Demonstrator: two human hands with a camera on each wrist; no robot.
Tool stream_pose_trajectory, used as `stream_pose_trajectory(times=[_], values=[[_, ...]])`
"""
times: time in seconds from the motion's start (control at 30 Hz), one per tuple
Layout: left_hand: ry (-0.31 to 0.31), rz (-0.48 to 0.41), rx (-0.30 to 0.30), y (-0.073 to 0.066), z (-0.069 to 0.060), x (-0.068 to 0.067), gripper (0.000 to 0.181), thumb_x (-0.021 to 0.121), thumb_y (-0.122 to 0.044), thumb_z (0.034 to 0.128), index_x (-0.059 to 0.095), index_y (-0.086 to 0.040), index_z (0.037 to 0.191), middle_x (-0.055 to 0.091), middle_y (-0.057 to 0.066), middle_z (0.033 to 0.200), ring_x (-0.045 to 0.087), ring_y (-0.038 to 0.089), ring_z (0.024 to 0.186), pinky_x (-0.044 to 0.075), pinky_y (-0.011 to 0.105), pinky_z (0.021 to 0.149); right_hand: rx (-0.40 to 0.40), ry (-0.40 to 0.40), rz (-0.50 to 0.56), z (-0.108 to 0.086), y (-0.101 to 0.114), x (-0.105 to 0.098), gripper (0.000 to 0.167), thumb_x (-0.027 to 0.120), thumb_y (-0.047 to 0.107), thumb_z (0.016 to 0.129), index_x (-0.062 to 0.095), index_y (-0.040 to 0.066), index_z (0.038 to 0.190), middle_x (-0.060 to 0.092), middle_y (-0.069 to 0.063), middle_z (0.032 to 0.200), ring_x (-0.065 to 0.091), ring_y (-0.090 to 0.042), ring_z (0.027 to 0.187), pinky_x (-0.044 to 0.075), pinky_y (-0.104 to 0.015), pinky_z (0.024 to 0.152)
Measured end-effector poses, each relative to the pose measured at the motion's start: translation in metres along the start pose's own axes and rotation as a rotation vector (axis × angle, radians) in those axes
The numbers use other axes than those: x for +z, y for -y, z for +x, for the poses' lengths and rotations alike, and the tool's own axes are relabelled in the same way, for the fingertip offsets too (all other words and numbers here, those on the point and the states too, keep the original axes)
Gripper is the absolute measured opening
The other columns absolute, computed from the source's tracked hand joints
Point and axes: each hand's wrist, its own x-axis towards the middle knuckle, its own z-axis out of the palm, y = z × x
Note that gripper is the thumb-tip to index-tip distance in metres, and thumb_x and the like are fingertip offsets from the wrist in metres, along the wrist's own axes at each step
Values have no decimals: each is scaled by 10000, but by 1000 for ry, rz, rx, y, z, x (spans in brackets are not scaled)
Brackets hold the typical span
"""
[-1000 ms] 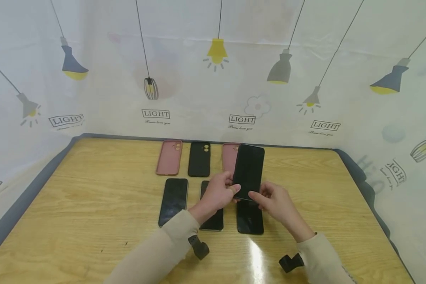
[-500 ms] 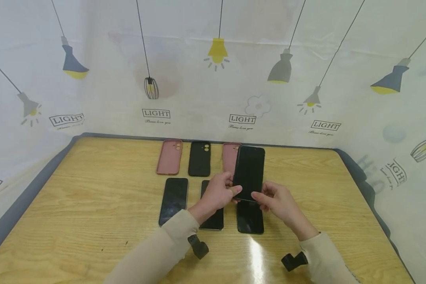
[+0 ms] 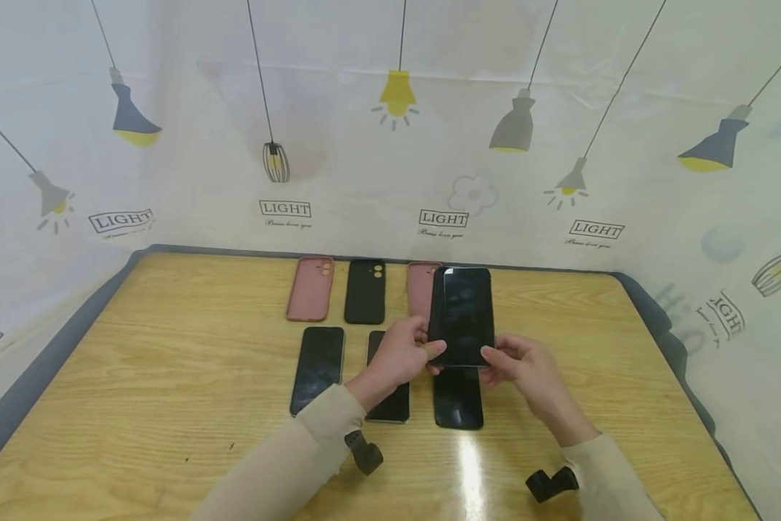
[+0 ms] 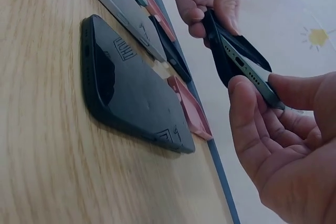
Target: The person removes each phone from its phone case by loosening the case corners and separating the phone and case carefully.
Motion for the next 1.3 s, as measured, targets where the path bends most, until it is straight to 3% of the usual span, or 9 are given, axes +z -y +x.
stream_pose_trajectory(times=[0.3, 0.5, 0.6, 0.7, 0.8, 0.93, 1.3], values=[[23, 15, -61, -2, 4, -3, 352, 691, -47, 988, 379, -87, 831, 367, 17, 756, 712, 224, 629, 630, 472, 726, 13, -51, 5, -9, -1, -18, 189, 619, 82, 1038, 587, -92, 971, 735, -43, 781, 723, -145, 705, 623, -300, 689], [41, 21, -70, -4, 6, -3, 265, 680, -58, 998, 443, -55, 880, 463, 65, 761, 744, 328, 747, 620, 473, 759, 24, -66, -12, -16, -3, -28, 191, 613, 93, 1044, 578, -80, 973, 739, -30, 793, 727, -142, 721, 614, -297, 694], [67, -8, -74, -5, 8, -3, 191, 653, -20, 1005, 473, -22, 942, 451, 73, 808, 726, 368, 811, 631, 452, 776, 25, -74, -23, -18, -5, -31, 192, 607, 81, 1044, 574, -93, 969, 733, -34, 784, 715, -137, 710, 607, -293, 684], [96, -40, -80, -6, 10, -3, 117, 627, 29, 1002, 519, 34, 1047, 547, 125, 888, 716, 359, 846, 633, 439, 800, 33, -76, -34, -21, -5, -35, 174, 599, 66, 1045, 578, -89, 970, 730, -28, 779, 710, -130, 705, 604, -283, 681], [117, -51, -89, -7, 13, -3, 215, 612, 68, 992, 541, 74, 1195, 636, 199, 1004, 721, 342, 878, 627, 435, 827, 50, -78, -38, -24, -6, -38, 154, 593, 57, 1045, 587, -83, 981, 731, -11, 786, 713, -122, 711, 606, -277, 692], [133, -36, -93, -8, 17, -3, 318, 600, 95, 983, 517, 91, 1289, 647, 225, 1061, 725, 341, 895, 620, 433, 848, 68, -80, -50, -27, -8, -43, 152, 592, 59, 1046, 593, -89, 1008, 732, -3, 786, 710, -125, 712, 600, -273, 705], [126, -23, -62, -16, 33, 0, 328, 570, 128, 973, 522, 115, 1297, 666, 266, 1109, 726, 372, 940, 623, 453, 850, 94, -81, -97, -37, -16, -53, 181, 599, 66, 1041, 600, -114, 1063, 737, -39, 783, 695, -137, 702, 593, -295, 669]])
